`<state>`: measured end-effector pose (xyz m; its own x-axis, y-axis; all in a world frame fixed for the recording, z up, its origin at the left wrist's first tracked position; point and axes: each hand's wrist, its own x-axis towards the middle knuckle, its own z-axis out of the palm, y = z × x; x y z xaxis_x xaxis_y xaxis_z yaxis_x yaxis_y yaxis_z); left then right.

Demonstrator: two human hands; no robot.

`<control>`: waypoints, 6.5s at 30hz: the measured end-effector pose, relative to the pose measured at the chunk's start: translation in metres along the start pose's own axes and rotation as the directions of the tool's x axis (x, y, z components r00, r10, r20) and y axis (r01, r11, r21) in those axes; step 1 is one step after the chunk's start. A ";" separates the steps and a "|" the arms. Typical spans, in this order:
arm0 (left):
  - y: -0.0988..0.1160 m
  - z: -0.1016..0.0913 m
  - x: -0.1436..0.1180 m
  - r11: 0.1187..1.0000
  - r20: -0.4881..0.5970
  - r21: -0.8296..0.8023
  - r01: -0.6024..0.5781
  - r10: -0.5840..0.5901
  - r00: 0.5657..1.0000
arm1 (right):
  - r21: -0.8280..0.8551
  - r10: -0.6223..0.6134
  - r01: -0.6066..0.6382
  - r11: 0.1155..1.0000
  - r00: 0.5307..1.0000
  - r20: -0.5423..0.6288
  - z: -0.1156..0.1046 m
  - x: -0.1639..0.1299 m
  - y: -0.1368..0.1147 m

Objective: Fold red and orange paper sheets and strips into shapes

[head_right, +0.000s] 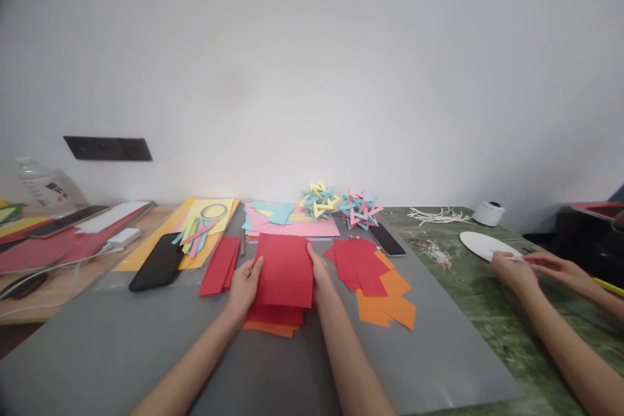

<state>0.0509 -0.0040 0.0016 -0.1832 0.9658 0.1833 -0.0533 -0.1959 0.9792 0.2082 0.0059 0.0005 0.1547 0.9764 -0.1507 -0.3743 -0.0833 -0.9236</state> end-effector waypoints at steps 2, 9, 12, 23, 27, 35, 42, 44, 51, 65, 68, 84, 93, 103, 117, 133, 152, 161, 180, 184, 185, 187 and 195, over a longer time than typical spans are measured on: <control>-0.003 0.003 0.012 0.999 0.088 -0.030 0.021 -0.018 0.996 | -0.001 -0.035 0.035 0.999 0.998 0.051 -0.001 0.011 -0.001; -0.025 0.010 0.061 0.978 0.112 -0.153 0.138 -0.121 0.986 | 0.082 -0.096 0.090 0.993 0.993 0.070 -0.018 0.060 0.006; -0.032 0.014 0.066 0.947 0.127 -0.255 0.197 -0.169 0.977 | 0.101 -0.122 0.117 0.988 0.992 0.043 -0.020 0.068 0.011; -0.039 0.015 0.063 0.901 0.324 -0.330 0.283 -0.174 0.930 | -0.050 -0.255 0.257 0.965 0.966 0.041 -0.017 0.067 0.022; -0.041 0.016 0.065 0.896 0.289 -0.357 0.264 -0.163 0.943 | -0.173 -0.369 0.352 0.920 0.927 -0.073 -0.020 0.071 0.023; -0.040 0.025 0.063 0.778 0.316 -0.529 0.341 -0.192 0.929 | -0.386 -0.519 0.516 0.765 0.848 0.105 -0.004 0.036 0.013; -0.022 0.022 0.061 0.614 0.546 -0.558 0.559 -0.235 0.804 | -0.403 -0.379 0.626 0.668 0.752 0.539 0.017 0.009 0.017; -0.017 0.020 0.060 0.595 0.565 -0.565 0.571 -0.225 0.794 | -0.392 -0.336 0.601 0.697 0.756 0.561 0.019 0.007 0.019; -0.018 0.023 0.057 0.687 0.444 -0.573 0.447 -0.199 0.874 | -0.369 -0.425 0.538 0.758 0.836 0.348 0.017 0.015 0.023; -0.021 0.028 0.058 0.711 0.401 -0.534 0.457 -0.262 0.878 | -0.685 -0.352 0.514 0.516 0.857 0.377 0.010 0.019 0.023; -0.019 0.026 0.056 0.756 0.382 -0.507 0.415 -0.234 0.894 | -0.712 -0.354 0.542 0.446 0.838 0.415 0.010 0.019 0.023; -0.012 0.026 0.054 0.728 0.423 -0.503 0.466 -0.263 0.867 | -0.438 -0.294 0.488 0.755 0.849 0.439 0.017 0.014 0.031; -0.014 0.025 0.053 0.789 0.453 -0.401 0.466 -0.272 0.849 | -0.511 -0.452 0.423 0.748 0.889 0.074 0.004 0.021 0.018; -0.026 0.034 0.039 0.857 0.713 -0.026 0.514 -0.345 0.611 | -0.180 -0.176 0.210 0.961 0.966 0.190 0.004 0.037 0.023; -0.023 0.023 0.057 0.894 0.544 -0.118 0.432 -0.306 0.782 | -0.153 -0.302 0.313 0.937 0.949 0.089 -0.001 0.046 0.023; -0.027 0.023 0.059 0.946 0.456 -0.069 0.317 -0.253 0.853 | -0.184 -0.354 0.364 0.913 0.931 0.087 -0.002 0.043 0.019; -0.024 0.024 0.061 0.915 0.438 -0.066 0.397 -0.331 0.836 | -0.128 -0.371 0.388 0.913 0.918 0.138 -0.002 0.046 0.022; -0.024 0.022 0.064 0.906 0.384 -0.096 0.412 -0.348 0.855 | -0.095 -0.320 0.341 0.935 0.930 0.181 0.000 0.041 0.018; -0.033 0.026 0.061 0.885 0.331 -0.217 0.411 -0.330 0.884 | -0.051 -0.237 0.238 0.970 0.971 0.012 -0.002 0.045 0.021; -0.034 0.026 0.061 0.888 0.320 -0.221 0.404 -0.326 0.890 | -0.075 -0.249 0.249 0.966 0.969 0.012 -0.003 0.045 0.021; -0.034 0.026 0.061 0.889 0.317 -0.222 0.402 -0.324 0.892 | -0.080 -0.249 0.249 0.965 0.969 0.008 -0.003 0.045 0.021; -0.033 0.026 0.061 0.891 0.309 -0.224 0.395 -0.320 0.896 | -0.089 -0.247 0.246 0.965 0.969 -0.001 -0.004 0.046 0.021; -0.032 0.027 0.061 0.902 0.273 -0.213 0.376 -0.314 0.909 | -0.127 -0.262 0.262 0.957 0.965 0.015 -0.005 0.047 0.023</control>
<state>0.0678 0.0654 -0.0158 0.1182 0.9861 -0.1171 -0.3262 0.1500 0.9333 0.2119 0.0489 -0.0294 0.2341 0.9669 0.1019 -0.2010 0.1507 -0.9679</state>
